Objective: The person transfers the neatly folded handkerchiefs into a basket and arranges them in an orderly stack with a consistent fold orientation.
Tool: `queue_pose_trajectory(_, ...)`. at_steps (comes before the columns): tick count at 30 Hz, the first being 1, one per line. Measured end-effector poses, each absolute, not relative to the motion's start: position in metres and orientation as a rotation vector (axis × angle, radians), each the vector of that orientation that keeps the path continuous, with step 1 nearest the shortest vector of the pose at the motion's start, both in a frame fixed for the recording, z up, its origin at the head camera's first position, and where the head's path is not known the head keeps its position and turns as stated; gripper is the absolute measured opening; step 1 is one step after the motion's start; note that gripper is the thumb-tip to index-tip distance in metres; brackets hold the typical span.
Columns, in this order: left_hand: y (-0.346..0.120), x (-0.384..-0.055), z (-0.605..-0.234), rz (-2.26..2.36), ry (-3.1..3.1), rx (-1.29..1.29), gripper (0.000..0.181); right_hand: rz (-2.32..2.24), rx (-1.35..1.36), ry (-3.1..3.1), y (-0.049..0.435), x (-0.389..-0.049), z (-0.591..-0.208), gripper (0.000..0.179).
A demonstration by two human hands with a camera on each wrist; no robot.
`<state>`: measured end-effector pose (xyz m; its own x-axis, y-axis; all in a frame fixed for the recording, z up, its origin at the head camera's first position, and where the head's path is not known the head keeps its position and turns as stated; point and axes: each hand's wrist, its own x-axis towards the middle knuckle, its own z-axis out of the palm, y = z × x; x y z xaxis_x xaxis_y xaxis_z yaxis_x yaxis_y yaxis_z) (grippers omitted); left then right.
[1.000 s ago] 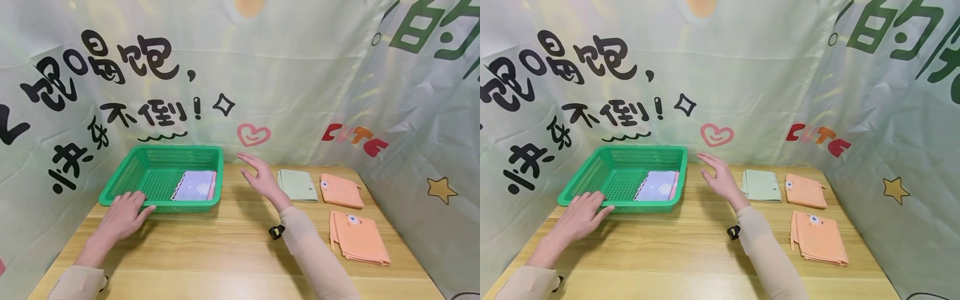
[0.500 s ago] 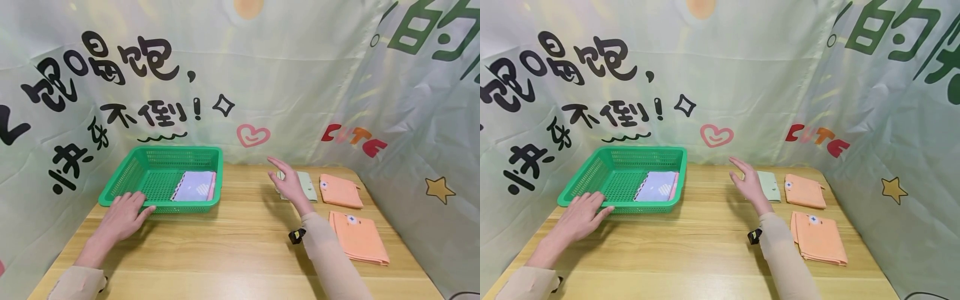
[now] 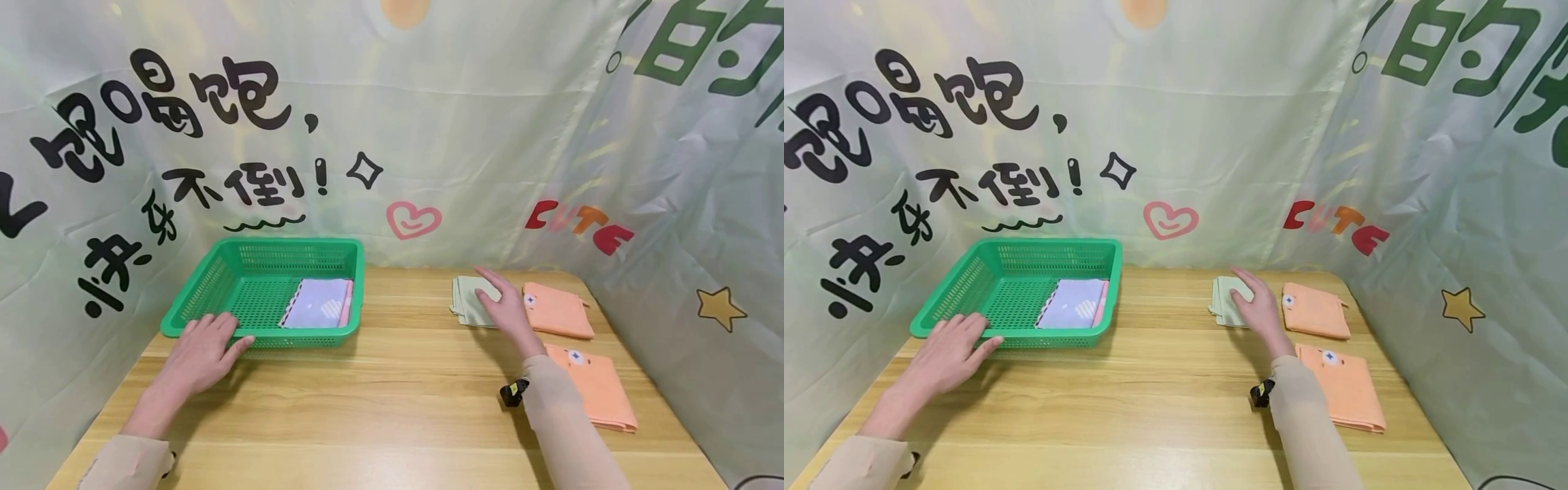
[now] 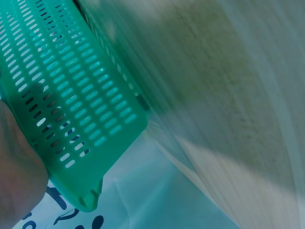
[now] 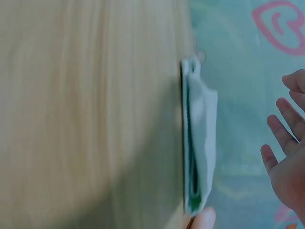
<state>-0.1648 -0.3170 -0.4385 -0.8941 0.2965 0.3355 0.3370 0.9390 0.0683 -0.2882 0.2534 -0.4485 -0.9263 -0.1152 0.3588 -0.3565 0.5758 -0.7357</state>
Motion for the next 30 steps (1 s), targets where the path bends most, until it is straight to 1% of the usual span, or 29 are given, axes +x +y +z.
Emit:
queue_pose_trajectory(8, -0.318, -0.165, -0.438, -0.173, -2.766, -0.465, 0.032, 1.269, 0.262, -2.621, 0.282, -0.287, -0.455, 0.053)
queue_pose_trajectory(13, -0.318, -0.165, -0.438, -0.172, -2.769, -0.464, 0.033, 1.259, 0.253, -2.667, 0.294, -0.287, -0.46, 0.054)
queue_pose_trajectory(22, -0.317, -0.166, -0.439, -0.168, -2.764, -0.467, 0.032, 1.117, 0.227, -2.865, 0.301, -0.291, -0.464, 0.058)
queue_pose_trajectory(30, -0.317, -0.164, -0.439, -0.166, -2.766, -0.466, 0.033, 1.105, 0.196, -2.937, 0.305, -0.293, -0.469, 0.062)
